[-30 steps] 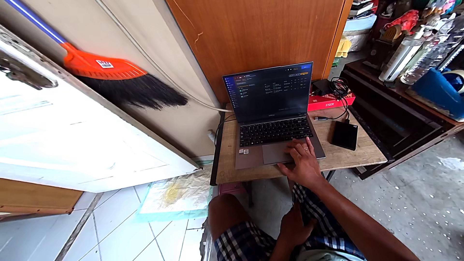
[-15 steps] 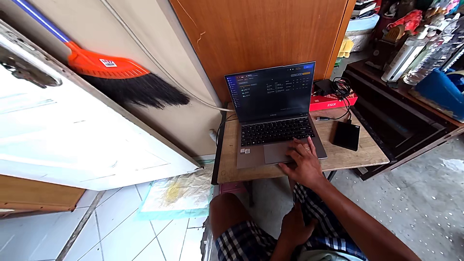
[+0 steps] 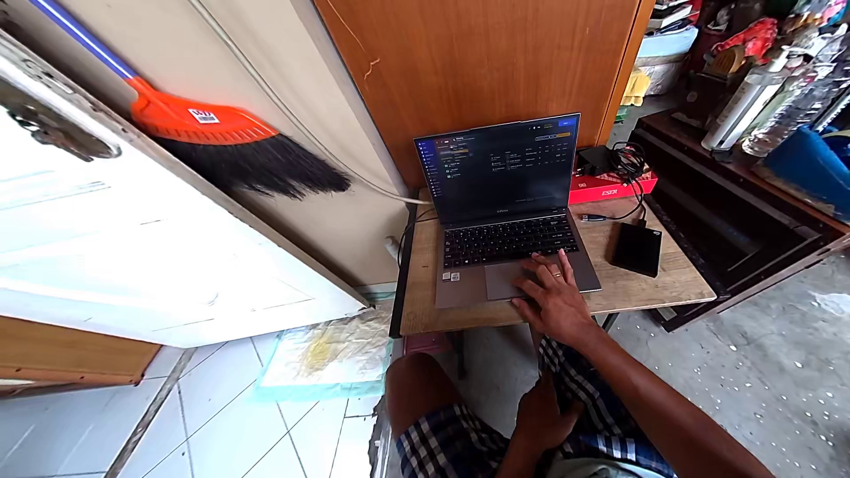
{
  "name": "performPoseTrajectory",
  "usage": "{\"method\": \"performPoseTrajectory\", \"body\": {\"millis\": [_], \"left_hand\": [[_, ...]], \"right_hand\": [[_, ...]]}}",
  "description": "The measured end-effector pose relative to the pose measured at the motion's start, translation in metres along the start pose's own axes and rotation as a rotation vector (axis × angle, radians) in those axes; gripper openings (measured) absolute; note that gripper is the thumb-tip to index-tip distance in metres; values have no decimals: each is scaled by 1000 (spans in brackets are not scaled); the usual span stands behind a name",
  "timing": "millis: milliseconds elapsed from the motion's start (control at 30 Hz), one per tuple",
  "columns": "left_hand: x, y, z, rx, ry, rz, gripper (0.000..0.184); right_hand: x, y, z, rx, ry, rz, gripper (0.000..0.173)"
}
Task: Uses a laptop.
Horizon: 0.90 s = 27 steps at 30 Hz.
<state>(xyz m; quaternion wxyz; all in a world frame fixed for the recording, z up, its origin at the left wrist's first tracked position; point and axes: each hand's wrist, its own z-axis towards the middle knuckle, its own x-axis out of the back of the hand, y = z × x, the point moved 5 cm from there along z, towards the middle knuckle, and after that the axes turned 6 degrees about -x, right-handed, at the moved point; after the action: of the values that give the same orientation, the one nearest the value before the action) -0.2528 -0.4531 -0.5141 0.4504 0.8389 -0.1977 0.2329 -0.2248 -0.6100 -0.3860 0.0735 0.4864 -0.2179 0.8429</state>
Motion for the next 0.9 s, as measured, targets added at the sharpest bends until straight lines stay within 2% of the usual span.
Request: {"method": "performPoseTrajectory", "body": {"millis": [900], "left_hand": [[1,0,-1,10,-5,2,88]], "right_hand": [[0,2,-2,-4,54,28,39]]}}
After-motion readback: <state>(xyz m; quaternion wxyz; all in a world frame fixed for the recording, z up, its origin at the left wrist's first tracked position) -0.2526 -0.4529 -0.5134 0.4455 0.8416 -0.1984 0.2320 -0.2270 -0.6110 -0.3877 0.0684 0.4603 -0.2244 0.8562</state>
